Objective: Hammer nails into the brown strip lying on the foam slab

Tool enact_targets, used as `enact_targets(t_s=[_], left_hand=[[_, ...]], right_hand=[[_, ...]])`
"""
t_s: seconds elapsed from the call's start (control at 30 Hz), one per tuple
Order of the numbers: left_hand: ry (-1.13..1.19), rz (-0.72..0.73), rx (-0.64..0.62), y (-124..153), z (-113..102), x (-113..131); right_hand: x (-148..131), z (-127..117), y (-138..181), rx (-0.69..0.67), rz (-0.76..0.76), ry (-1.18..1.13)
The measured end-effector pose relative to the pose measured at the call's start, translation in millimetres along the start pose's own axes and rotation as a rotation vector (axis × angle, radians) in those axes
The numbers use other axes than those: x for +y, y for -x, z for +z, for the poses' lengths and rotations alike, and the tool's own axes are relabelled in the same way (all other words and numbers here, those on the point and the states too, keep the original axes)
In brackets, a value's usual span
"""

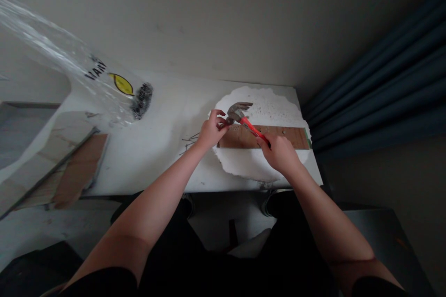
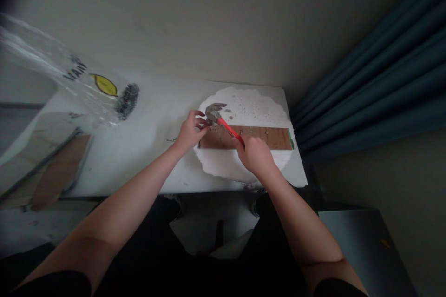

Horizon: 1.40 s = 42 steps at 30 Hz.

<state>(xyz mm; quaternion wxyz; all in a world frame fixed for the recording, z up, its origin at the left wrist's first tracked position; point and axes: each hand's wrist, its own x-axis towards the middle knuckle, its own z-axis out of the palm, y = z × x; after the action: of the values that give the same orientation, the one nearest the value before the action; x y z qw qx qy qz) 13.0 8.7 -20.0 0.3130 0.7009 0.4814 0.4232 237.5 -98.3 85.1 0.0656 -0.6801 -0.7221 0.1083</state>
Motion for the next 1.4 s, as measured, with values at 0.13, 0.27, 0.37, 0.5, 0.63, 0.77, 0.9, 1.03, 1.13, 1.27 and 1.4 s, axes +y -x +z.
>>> enact_targets(t_s=[0.13,0.27,0.37,0.5,0.63,0.77,0.9,1.03,1.13,1.27,1.4], left_hand=[[0.0,0.0,0.0,-0.3,0.1,-0.3],[-0.02,0.003,-0.011,-0.7,1.0,-0.4],[-0.03,0.002,-0.012,-0.6,1.3,0.2],[-0.059,0.017,-0.023,-0.3,0.9,0.0],[-0.068,0.021,-0.027,0.3,0.4,-0.3],[-0.072,0.018,-0.043,0.5,0.2,0.3],[-0.107,0.044,-0.053,0.3,0.3,-2.0],[-0.05,0.063,-0.074,0.1,-0.2,-5.3],[0.041,0.07,-0.035,-0.2,-1.7,-5.8],[0.09,0.044,0.061,-1.3,-4.0,-6.1],[0.078,0.004,0.099,-3.3,-6.7,-8.4]], right_hand=[[-1.0,1.4,0.4,0.002,0.012,0.008],[-0.8,2.0,0.9,-0.011,0.014,0.026],[-0.3,2.4,0.8,0.003,0.02,0.024],[-0.1,3.1,0.2,-0.014,0.029,0.038],[0.0,3.4,0.6,-0.013,0.012,0.035],[0.8,4.7,1.3,0.002,0.018,0.03],[3.5,7.1,0.3,-0.034,0.008,0.028],[6.6,8.5,0.0,-0.006,0.017,0.012],[7.1,10.2,0.2,-0.023,0.015,0.016],[7.0,13.0,0.1,-0.03,-0.011,0.011],[7.0,15.8,-0.7,-0.027,0.005,0.02]])
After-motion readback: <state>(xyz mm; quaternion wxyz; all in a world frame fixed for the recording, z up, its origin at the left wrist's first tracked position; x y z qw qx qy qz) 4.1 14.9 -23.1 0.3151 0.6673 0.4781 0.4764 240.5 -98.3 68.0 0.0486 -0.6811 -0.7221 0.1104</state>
